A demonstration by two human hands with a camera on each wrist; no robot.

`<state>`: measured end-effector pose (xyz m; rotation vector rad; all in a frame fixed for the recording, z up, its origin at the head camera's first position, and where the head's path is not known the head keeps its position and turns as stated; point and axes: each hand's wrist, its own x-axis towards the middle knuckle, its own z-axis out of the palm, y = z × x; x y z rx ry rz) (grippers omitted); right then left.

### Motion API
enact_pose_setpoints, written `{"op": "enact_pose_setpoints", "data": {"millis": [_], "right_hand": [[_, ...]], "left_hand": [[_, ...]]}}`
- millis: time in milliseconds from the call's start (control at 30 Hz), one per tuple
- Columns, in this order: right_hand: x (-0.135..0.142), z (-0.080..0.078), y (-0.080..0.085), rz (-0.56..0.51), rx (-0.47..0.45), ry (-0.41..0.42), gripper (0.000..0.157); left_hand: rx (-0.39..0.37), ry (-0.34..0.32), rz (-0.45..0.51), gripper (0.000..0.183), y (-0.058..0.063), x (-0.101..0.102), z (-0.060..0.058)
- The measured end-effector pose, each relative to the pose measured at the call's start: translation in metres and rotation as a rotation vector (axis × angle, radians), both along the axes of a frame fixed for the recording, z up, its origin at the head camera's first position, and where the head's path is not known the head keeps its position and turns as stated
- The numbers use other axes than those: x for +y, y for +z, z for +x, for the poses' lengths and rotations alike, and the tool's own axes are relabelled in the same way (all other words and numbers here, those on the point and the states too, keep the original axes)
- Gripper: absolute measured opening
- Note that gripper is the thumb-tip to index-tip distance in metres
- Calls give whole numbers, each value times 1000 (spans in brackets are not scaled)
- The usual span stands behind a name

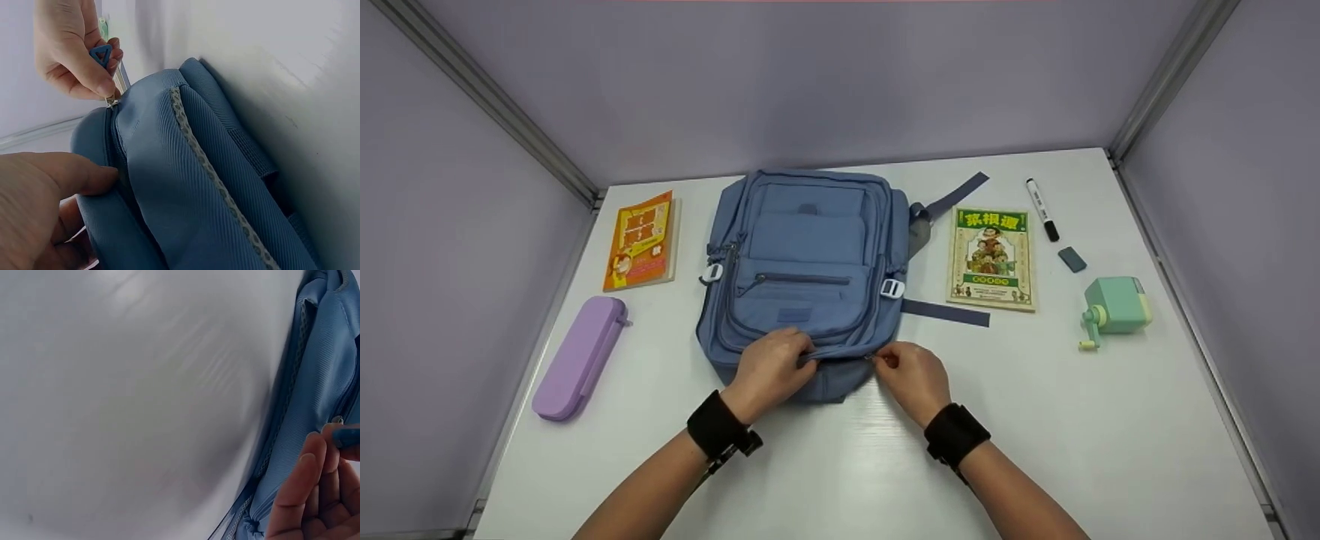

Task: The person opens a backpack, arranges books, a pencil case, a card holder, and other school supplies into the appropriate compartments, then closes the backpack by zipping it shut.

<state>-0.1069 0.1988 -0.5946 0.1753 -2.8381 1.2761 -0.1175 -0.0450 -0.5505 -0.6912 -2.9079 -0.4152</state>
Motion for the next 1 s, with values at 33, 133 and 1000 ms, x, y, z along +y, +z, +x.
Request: {"op": "enact_pose_setpoints", "data": {"millis": [33, 133, 1000], "right_hand": [[0, 0, -1, 1, 3, 2, 4], [-1, -1, -2, 2, 7, 3, 4], [-3, -2, 1, -12, -40, -18, 4]], "left_hand": [[4, -4, -10, 10, 1, 1, 0], [20, -22, -27, 15, 7, 6, 1], [268, -24, -288, 17, -5, 77, -5]]}}
